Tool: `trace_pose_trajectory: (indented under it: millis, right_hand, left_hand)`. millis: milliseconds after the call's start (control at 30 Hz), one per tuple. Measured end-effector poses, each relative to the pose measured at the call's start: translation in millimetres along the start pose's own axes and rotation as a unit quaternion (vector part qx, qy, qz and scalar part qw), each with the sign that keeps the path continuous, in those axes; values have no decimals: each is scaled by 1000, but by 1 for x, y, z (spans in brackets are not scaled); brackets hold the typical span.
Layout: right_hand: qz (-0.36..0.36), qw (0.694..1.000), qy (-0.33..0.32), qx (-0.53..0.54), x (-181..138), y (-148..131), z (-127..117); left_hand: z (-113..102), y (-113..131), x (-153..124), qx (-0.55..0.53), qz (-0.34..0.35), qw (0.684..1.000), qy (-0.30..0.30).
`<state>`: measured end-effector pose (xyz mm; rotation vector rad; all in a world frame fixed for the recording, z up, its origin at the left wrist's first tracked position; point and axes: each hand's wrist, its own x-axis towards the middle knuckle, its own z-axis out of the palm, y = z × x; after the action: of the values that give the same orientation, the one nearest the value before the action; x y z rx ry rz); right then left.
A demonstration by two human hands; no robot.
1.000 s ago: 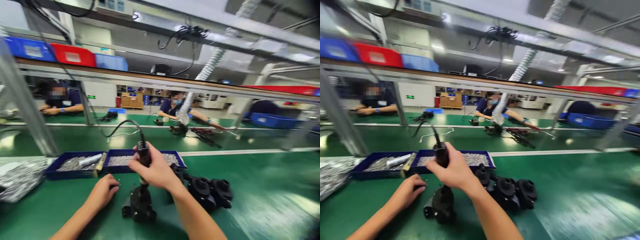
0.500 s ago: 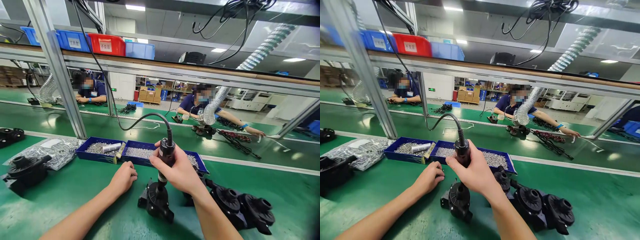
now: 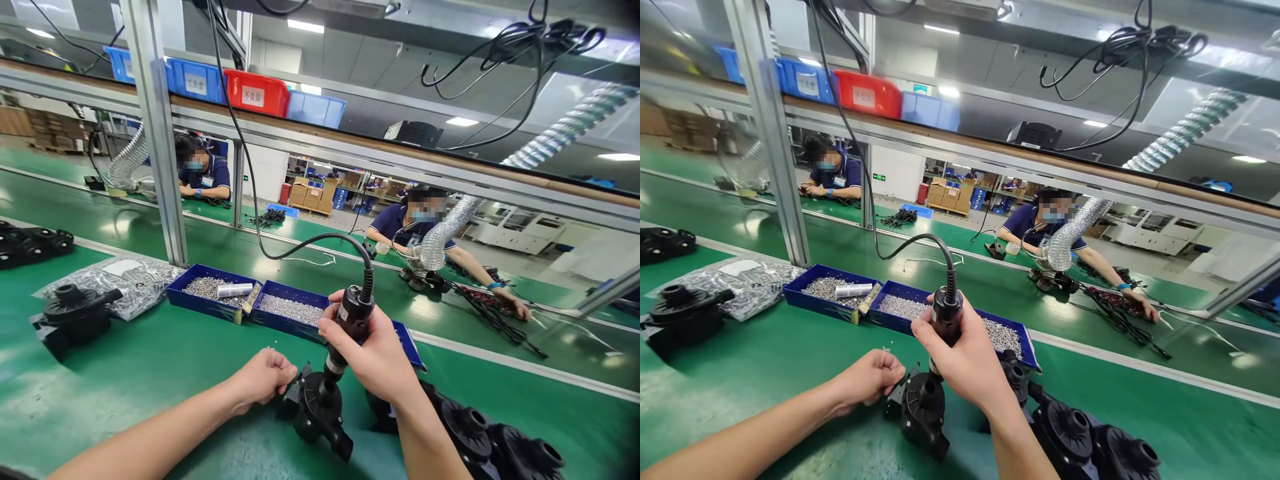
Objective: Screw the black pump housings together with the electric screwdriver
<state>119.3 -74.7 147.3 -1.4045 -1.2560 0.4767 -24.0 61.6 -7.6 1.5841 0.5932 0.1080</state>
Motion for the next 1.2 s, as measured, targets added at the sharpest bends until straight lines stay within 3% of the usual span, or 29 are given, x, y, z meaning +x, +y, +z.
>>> trace_pose_trajectory:
  millis: [167,333,533,700,967,1200]
  right_hand:
    - [-9,1000,8,-2,0,3,2]
    - [-6,1000,7,-12,-1,3,2]
    - [-4,1000,7,0,-1,4,2]
    - [2,1000,7,2,-1,5,3]
    - [-2,1000,-11,-2,-2,0,3]
    - [-4,1000,-23,-12,-3,-5,3]
  left_hand:
    - [8,5,-5,-116,-66,991,-10]
    - [12,7,-8,-157,-66,985,9]
    - [14,5,-8,-130,-36,990,29]
    - [13,13,-7,-125,-82,989,17]
    - [16,31,-9,-86,-180,979,50]
    - [16,46,-15,-113,-217,969,16]
